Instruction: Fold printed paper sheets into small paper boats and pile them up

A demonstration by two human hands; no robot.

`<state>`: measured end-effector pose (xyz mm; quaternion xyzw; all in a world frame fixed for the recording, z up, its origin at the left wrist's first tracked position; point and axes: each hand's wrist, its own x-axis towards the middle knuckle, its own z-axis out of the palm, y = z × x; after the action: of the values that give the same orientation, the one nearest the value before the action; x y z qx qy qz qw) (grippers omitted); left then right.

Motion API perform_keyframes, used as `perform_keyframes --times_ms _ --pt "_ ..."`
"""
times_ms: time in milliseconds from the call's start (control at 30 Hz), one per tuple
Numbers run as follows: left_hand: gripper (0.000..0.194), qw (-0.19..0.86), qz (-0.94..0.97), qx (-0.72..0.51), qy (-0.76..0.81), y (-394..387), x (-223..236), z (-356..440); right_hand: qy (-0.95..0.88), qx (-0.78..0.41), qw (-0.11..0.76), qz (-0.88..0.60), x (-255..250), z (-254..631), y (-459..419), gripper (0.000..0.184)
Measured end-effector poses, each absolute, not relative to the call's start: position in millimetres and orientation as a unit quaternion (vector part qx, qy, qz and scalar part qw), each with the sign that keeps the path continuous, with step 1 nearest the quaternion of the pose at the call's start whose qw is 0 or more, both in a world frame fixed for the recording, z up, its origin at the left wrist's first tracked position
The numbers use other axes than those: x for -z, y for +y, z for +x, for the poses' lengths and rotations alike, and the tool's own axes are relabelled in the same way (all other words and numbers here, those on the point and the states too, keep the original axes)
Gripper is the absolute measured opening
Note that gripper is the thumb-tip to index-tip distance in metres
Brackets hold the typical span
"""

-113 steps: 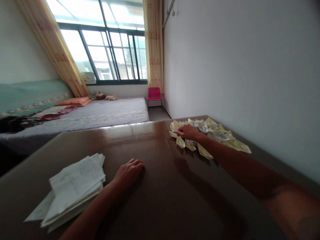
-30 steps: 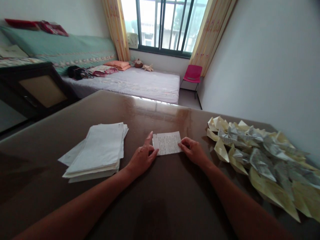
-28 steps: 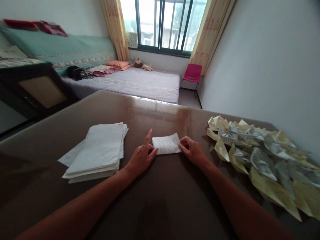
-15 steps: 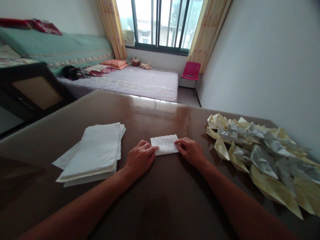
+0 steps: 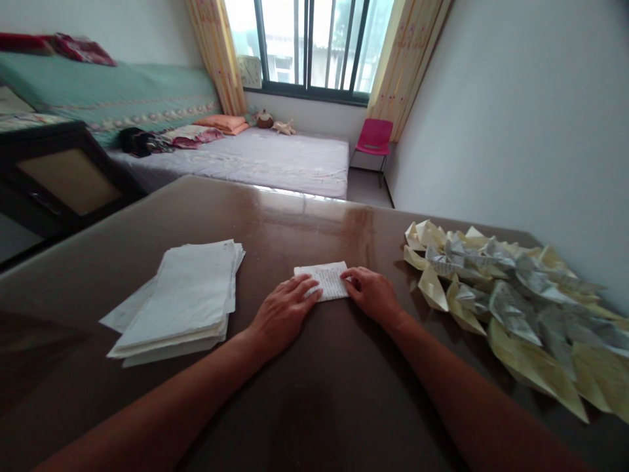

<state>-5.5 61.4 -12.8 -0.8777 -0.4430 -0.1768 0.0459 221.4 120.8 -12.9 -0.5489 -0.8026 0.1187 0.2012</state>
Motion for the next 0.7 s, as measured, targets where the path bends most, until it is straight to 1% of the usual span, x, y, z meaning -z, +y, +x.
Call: perform_keyframes --times_ms 67,133,367,467,500,567,633,700 --pt "0.036 0.027 -0.898 0.164 -0.408 60 15 -3 -0.802 -0.117 0.196 -0.553 12 221 120 0.019" --pt "0.036 0.017 -0.898 0.155 -0.411 57 14 0 -0.802 -0.115 0.193 -0.554 12 220 120 0.019" --pt "0.035 0.027 -0.891 0.157 -0.426 52 5 6 -0.808 -0.093 0.172 -0.555 3 220 116 0.023" --pt "0.035 0.036 -0.891 0.143 -0.429 52 3 8 -0.844 -0.053 0.164 -0.508 -12 218 107 0.027" --pt "0.036 0.038 -0.892 0.138 -0.429 52 2 8 -0.867 -0.044 0.146 -0.475 -18 216 103 0.027" --pt "0.036 0.044 -0.893 0.133 -0.428 52 2 9 -0.905 -0.030 0.083 -0.416 -26 212 92 0.023" --pt "0.037 0.050 -0.893 0.130 -0.428 53 4 9 -0.917 -0.023 0.028 -0.397 -31 206 81 0.023" --pt "0.036 0.057 -0.895 0.124 -0.425 54 5 8 -0.913 -0.022 -0.008 -0.407 -31 200 71 0.028"
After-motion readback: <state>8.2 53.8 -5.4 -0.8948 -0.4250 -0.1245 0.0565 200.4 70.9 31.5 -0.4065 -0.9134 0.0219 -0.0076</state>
